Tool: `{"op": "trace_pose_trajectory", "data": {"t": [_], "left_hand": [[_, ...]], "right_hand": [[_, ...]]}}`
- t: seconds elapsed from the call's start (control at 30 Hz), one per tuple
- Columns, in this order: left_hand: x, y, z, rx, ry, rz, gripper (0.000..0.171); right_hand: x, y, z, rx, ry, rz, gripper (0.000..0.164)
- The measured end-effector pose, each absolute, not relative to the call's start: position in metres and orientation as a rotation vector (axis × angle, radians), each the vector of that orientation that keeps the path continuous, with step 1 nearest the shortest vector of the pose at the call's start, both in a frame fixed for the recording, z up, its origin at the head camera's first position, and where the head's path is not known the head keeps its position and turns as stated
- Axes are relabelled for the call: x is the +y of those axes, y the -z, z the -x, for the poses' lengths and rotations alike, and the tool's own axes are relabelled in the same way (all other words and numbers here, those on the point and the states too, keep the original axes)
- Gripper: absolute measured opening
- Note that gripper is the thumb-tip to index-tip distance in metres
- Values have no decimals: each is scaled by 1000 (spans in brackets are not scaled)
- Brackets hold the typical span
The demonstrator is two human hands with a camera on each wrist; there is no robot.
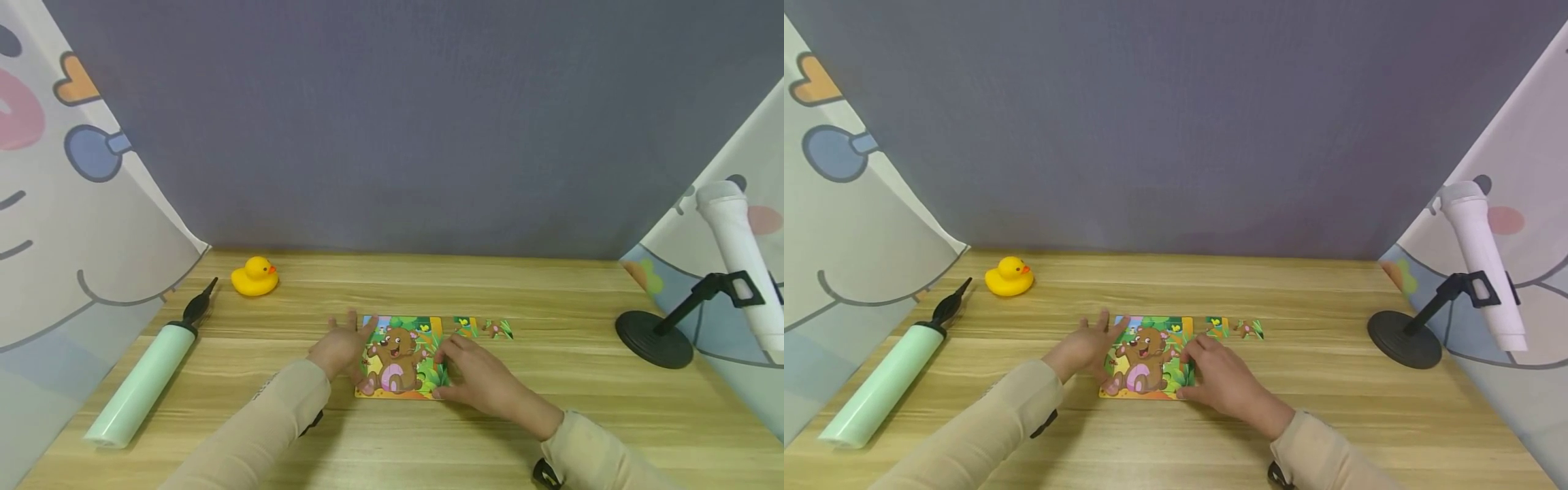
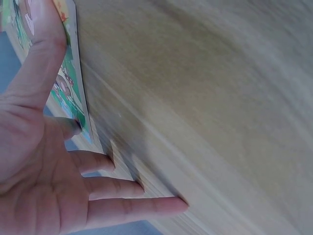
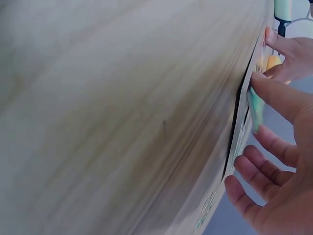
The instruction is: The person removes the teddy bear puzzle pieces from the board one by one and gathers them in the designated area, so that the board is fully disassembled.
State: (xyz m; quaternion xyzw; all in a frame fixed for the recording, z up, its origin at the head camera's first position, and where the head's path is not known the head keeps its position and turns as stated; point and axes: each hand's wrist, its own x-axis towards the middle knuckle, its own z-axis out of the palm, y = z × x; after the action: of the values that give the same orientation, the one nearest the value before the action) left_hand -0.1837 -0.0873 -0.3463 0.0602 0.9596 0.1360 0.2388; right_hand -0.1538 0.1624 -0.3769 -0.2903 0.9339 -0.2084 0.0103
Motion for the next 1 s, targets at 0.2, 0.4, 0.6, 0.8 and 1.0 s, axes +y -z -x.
{"op": "trace_pose_trajectory", "data": {"t": [0.2,0.4,0.6,0.8,1.0], "left_hand": [[-86,348,184,2626,-371,-168,128],[-85,346,183,2629,-350,-166,128],[-86,347,184,2637,-344,-166,128],[-87,348,184,2642,-359,-172,128],[-88,349,184,2658,-366,-182,128]], "right_hand": [[171,375,158,2910,646,859,38],[178,374,163,2867,662,887,39],[179,375,162,2874,670,908,44],[179,379,163,2884,714,884,39],[182,379,169,2847,740,919,39]]}}
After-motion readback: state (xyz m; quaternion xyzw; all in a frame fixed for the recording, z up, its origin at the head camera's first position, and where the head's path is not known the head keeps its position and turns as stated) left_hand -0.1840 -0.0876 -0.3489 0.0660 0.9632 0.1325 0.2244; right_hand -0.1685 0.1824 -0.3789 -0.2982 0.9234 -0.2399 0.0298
